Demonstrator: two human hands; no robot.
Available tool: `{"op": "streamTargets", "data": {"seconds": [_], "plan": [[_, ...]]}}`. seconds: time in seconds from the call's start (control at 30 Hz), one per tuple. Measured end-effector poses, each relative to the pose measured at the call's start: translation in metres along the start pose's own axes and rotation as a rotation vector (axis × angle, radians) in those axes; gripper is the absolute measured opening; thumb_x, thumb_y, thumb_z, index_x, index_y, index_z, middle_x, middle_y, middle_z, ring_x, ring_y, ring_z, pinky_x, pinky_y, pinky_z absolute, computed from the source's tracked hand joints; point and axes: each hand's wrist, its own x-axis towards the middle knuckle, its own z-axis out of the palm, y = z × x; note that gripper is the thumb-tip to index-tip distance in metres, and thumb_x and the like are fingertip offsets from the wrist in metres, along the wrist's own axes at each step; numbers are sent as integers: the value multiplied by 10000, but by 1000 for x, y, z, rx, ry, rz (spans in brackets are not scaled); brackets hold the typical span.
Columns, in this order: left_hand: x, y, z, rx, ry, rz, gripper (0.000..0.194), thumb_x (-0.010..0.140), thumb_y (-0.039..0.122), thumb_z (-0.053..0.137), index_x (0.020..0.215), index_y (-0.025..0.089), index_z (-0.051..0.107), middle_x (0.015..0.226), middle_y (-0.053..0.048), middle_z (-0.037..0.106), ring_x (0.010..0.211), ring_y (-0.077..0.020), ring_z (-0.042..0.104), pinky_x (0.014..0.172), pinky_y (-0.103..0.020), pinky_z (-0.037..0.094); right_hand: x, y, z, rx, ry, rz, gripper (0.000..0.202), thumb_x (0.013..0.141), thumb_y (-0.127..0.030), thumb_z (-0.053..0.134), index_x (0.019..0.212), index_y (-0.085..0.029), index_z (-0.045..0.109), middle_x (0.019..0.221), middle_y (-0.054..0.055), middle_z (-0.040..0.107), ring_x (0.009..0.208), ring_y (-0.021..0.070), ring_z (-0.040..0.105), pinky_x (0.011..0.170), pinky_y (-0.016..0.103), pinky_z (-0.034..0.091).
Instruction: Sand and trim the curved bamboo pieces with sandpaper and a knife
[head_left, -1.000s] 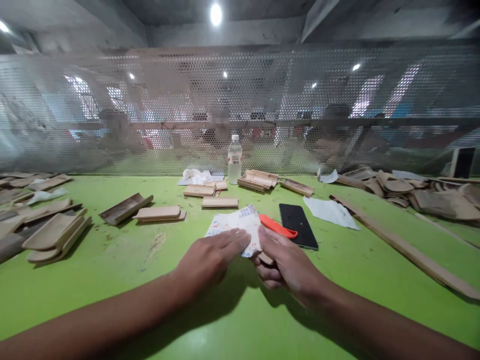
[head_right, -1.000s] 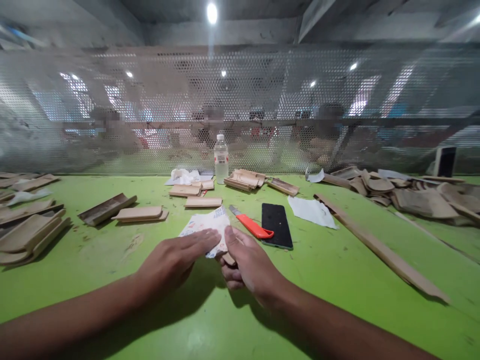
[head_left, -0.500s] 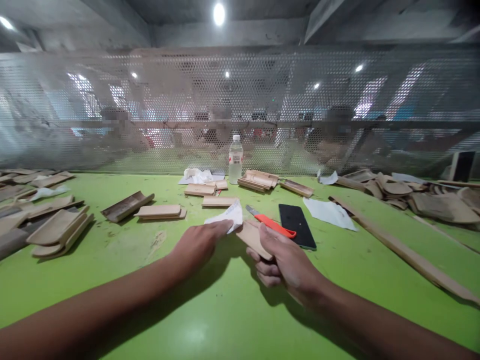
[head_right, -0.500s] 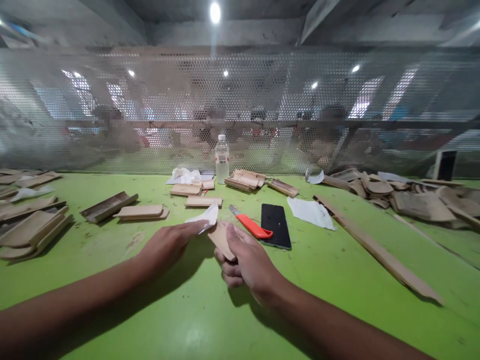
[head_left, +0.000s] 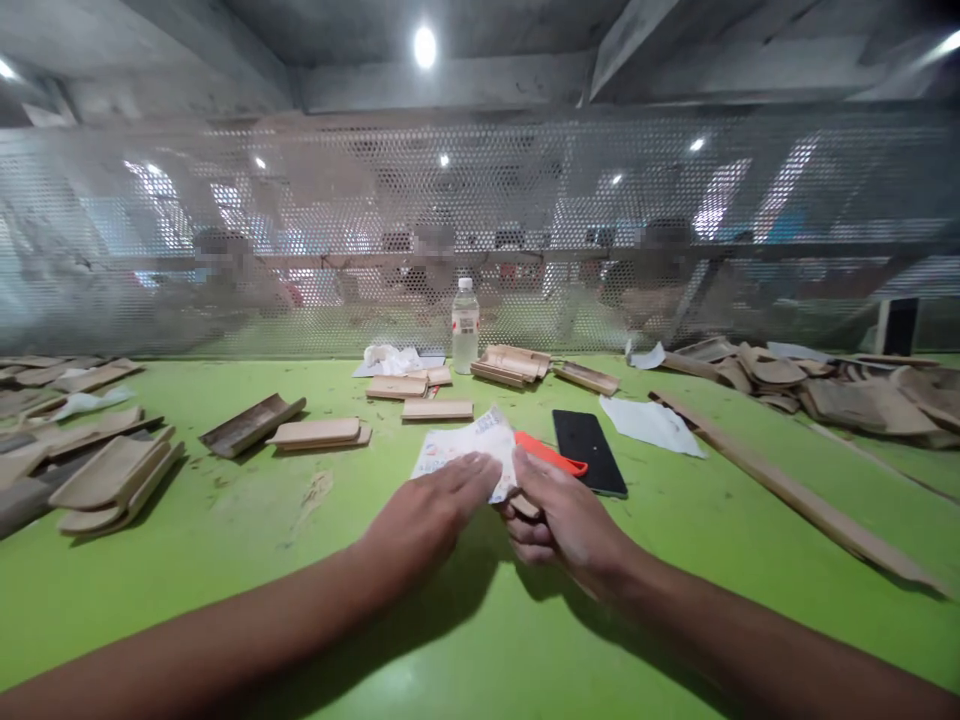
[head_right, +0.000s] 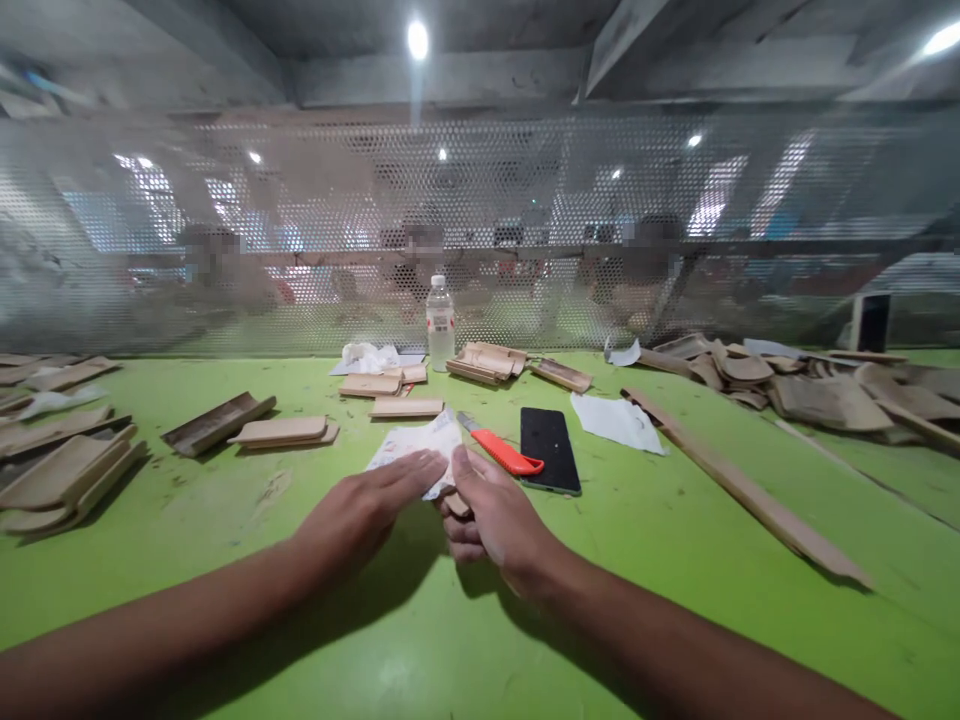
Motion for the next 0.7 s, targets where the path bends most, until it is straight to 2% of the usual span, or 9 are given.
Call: {"op": "streamTargets", "data": {"seconds": [0.07,0.13,0.2,0.33,0.5,0.57,0.63,0.7], "plan": [[0,-1,0,-5,-17,-11,587,855,-51,444,1398,106,601,1409,-158,641,1290,-273,636,1071,-430,539,1,1,0,-5,0,-15,389,891,-533,727,957,-224,499,577,-101,415,427,37,236,424,172,181],[1,-4,0,-20,-13,-121,556,860,-31,477,1360,157,632,1378,-133,670,1217,-271,689,1022,-433,574,1,1,-1,-6,-5,-3,372,911,-519,708,1024,-225,510,618,-79,480,431,37,248,427,174,180],[0,-6,1,-43,-19,-155,541,858,14,552,1370,176,622,1367,-130,680,1172,-263,716,1003,-400,587,1,1,-2,-8,-9,10,357,937,-522,674,1048,-225,510,647,-61,517,434,37,262,427,175,179],[-2,-7,2,-12,-33,-54,604,853,-1,519,1437,146,565,1455,-147,607,1321,-254,612,1095,-394,518,2,2,-3,-12,-19,-3,367,917,-526,699,973,-216,511,612,-77,472,434,34,259,426,174,179],[-4,-6,3,-105,1,-140,520,825,97,622,1338,185,635,1365,-128,687,1187,-286,706,1014,-412,585,1,2,-2,22,-42,15,327,963,-498,649,1089,-221,531,638,-68,498,433,36,259,428,163,188],[-6,-2,3,-99,14,-73,563,837,94,606,1395,161,598,1424,-153,636,1262,-293,658,1060,-426,551,1,4,-2,10,-28,26,329,963,-502,650,1077,-215,536,628,-71,485,432,35,266,425,156,200],[-7,-1,1,-57,-9,29,602,855,21,524,1443,145,558,1459,-152,599,1331,-259,602,1090,-404,522,3,5,-3,6,-15,23,335,956,-511,660,1021,-206,537,611,-78,463,431,31,263,420,150,206],[-6,-7,-2,-10,-46,35,619,854,-15,495,1443,165,565,1456,-126,605,1330,-231,603,1088,-391,522,5,4,-4,20,-9,16,322,967,-499,650,1007,-199,542,622,-70,473,435,30,267,415,145,214]]}}
